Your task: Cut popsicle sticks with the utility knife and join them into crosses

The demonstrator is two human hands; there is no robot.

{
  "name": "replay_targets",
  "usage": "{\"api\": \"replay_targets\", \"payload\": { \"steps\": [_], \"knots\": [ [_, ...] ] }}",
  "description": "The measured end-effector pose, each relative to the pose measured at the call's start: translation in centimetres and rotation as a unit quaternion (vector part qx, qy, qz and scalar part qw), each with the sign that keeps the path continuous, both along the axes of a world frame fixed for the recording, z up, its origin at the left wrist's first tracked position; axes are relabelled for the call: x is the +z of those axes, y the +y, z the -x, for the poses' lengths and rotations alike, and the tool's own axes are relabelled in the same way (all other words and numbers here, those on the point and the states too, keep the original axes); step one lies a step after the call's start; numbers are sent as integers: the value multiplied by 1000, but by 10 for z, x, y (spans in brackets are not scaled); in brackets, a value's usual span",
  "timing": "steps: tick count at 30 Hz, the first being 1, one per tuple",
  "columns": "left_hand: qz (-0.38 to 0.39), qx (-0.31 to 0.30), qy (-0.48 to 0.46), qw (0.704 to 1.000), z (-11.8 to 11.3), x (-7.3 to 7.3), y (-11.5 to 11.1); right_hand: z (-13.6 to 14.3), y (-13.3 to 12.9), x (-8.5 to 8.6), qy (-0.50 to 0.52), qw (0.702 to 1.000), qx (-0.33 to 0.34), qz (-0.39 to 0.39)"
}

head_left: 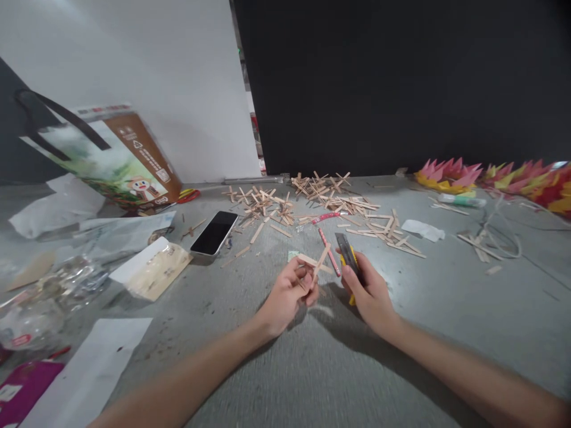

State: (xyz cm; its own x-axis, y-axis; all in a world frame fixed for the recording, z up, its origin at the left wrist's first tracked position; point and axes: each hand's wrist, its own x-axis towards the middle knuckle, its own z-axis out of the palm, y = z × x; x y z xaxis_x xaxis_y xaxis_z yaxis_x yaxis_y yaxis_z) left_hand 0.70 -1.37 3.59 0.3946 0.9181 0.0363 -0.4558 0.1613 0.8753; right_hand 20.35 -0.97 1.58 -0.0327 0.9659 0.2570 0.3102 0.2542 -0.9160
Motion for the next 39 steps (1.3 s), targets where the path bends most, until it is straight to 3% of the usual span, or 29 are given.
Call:
{"api": "replay_targets", "payload": {
  "steps": [5, 10, 15, 18, 24, 31, 34, 39],
  "knots": [
    [26, -26, 5, 999, -3, -1, -2, 0, 3, 6, 10, 999, 23, 29],
    [-55, -22, 117, 991, -2, -7, -2, -1, 5, 5, 44, 996, 45, 67],
    [-207, 37, 298, 931, 16, 5, 1, -4, 9, 4, 20, 997, 43, 59],
    [-238, 61, 374, 894, 24, 13, 6, -3, 11, 3, -12, 997, 47, 54],
    [-160, 39, 325, 931, 15, 2, 10, -1, 10, 2, -16, 997, 62, 53],
    [-77, 12, 203, 976, 0, -13, 9, 4, 9, 8, -3, 994, 96, 52],
    [-64, 4, 166, 984, -6, -14, 9, 5, 8, 10, -1, 995, 85, 47],
    [-60, 54, 169, 982, -8, -11, 11, 5, 9, 9, -18, 995, 95, 37]
  ]
}}
